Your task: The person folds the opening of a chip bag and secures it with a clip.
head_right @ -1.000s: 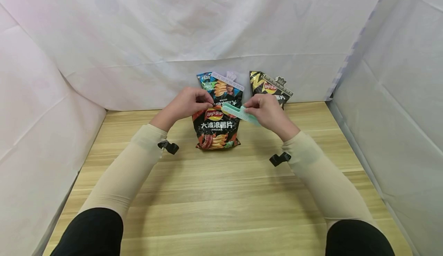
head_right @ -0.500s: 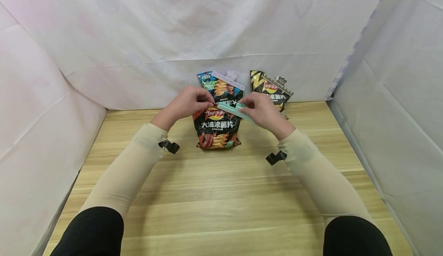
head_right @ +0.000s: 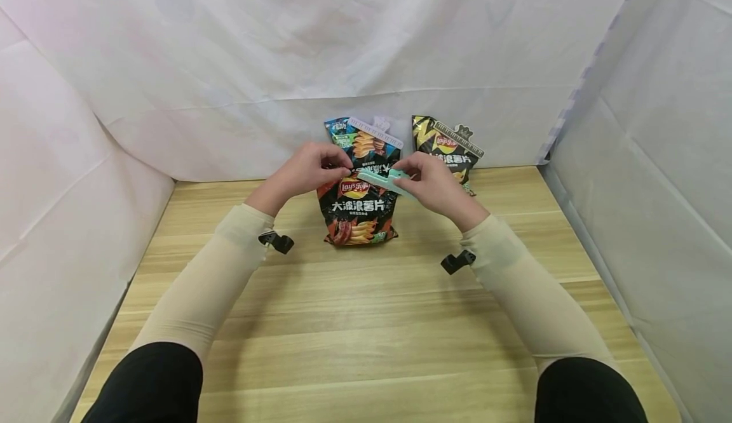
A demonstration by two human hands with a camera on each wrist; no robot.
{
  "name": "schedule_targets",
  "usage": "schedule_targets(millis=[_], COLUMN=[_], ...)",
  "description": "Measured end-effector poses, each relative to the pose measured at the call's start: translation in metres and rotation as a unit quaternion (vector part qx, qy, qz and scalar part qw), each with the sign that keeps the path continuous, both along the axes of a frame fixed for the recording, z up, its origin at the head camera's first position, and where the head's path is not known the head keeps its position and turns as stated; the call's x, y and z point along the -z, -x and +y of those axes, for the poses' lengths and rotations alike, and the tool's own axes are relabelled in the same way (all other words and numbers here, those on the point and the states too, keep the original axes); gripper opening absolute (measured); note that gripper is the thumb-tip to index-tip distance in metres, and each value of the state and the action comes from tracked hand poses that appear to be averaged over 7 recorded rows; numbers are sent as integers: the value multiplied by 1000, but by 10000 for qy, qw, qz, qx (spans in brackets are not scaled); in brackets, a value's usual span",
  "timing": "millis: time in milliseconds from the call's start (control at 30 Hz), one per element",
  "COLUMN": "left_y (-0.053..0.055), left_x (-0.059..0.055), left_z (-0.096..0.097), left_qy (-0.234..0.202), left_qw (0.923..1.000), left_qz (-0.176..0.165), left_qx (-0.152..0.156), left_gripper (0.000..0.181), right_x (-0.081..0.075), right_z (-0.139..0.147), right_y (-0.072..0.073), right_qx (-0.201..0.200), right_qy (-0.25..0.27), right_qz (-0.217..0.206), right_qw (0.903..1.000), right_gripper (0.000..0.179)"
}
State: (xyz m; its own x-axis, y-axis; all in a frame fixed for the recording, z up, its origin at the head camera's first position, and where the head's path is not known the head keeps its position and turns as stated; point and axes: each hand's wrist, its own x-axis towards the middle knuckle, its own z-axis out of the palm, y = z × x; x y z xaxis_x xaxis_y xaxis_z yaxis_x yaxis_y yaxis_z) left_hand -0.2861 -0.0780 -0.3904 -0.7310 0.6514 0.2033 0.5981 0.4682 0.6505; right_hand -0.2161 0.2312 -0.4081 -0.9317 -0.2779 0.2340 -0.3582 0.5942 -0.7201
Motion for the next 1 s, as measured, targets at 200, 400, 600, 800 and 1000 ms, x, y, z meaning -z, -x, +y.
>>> schedule_targets(millis=[200, 400, 600, 800, 1000], left_y=[3, 4, 4, 5, 3], left_x=[3, 5, 5, 8, 9], left_z=[-15, -29, -36, -38, -35], left_qy=[9, -60, -198, -297, -311], left_qw=[10000, 9996, 9992, 9989, 9989], left_qz=[-64, -236, -302, -304, -207], left_qx=[-61, -107, -150, -207, -271], left_gripper=[15, 16, 15, 12, 11], right_x=[2, 4, 5, 6, 5], right_z=[-1, -1, 0, 0, 0], right_y=[-1, 0, 1, 1, 1], right_qx=[-23, -14, -18, -23, 5], right_qy=[62, 81, 112, 91, 145], right_qz=[148, 196, 207, 273, 168], right_qw=[9999, 9998, 9997, 9996, 9998], right_gripper=[23, 23, 23, 23, 26])
